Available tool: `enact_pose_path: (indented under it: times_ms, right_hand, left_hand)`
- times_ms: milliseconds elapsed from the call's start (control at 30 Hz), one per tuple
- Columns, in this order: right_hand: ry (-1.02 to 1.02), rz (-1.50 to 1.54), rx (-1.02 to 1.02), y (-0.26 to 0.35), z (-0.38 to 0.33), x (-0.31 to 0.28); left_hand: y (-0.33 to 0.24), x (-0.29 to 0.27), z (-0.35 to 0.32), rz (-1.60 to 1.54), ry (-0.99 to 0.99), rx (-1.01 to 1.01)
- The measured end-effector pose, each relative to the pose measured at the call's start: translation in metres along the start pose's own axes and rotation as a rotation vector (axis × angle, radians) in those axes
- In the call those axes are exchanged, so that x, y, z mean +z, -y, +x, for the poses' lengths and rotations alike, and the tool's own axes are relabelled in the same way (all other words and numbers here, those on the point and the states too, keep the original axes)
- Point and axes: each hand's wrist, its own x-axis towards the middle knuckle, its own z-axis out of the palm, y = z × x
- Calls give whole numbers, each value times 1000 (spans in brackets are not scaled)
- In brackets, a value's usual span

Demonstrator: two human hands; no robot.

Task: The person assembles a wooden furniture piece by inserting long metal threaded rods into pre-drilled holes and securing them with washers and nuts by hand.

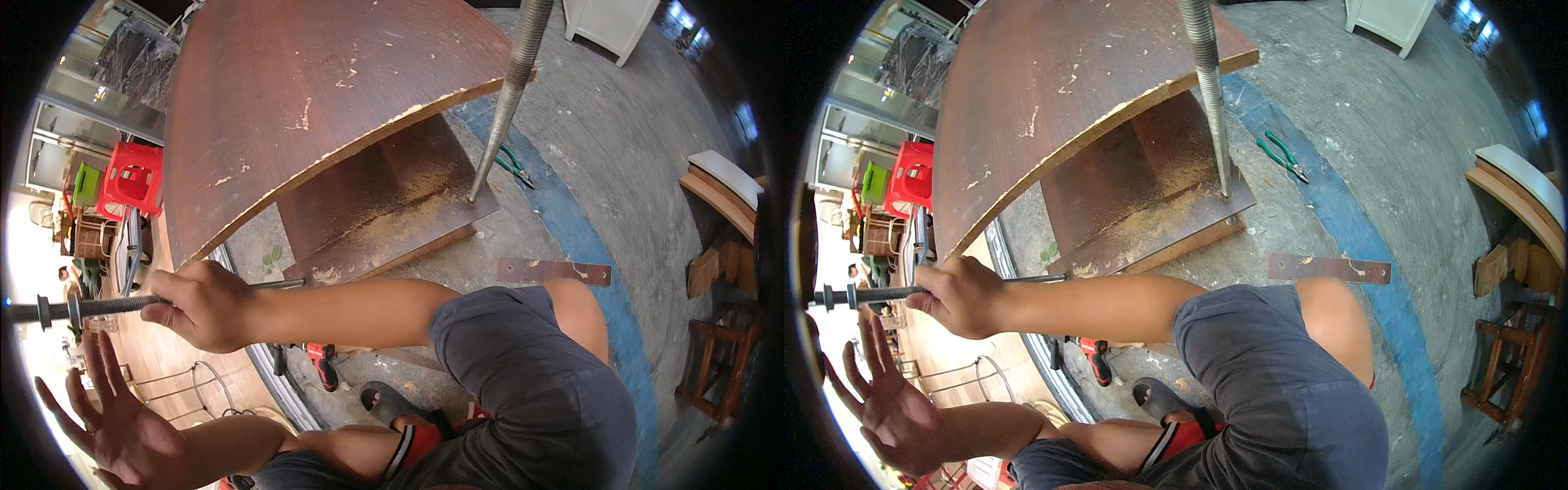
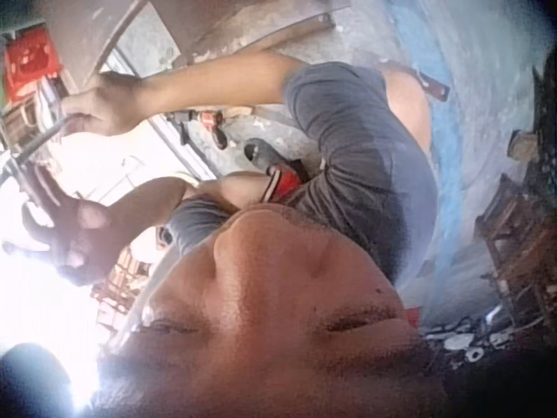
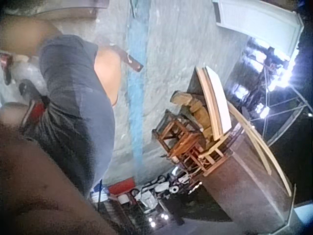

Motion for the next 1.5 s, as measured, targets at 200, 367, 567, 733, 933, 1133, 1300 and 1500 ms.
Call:
enact_pose_path:
  times_ms: [200, 367, 567, 733, 933, 1133, 1300, 1500]
  right_hand:
    - [11, -29, -13, -1, 1, 8]
    - [13, -19, -13, -3, 0, 5]
    - [-17, -41, -32, -1, 3, 10]
    - [1, -3, -27, -1, 2, 7]
    - [13, -25, -4, -3, 0, 11]
    - [36, -14, 14, -4, 2, 9]
    - [35, -3, -8, -5, 0, 10]
    - [43, -2, -11, -4, 3, 9]
  left_hand:
    - [26, -5, 20, 110, 24, 111]
    - [12, 3, 8, 111, -256, 230]
    - [15, -26, 21, 45, 133, 123]
    - [2, -18, 20, 16, -102, 166]
    - [13, -37, 21, 22, 274, -11]
    - [32, -35, 34, -104, 174, -90]
    - [37, -46, 30, -181, 308, -131]
    - [34, -74, 43, -189, 318, 83]
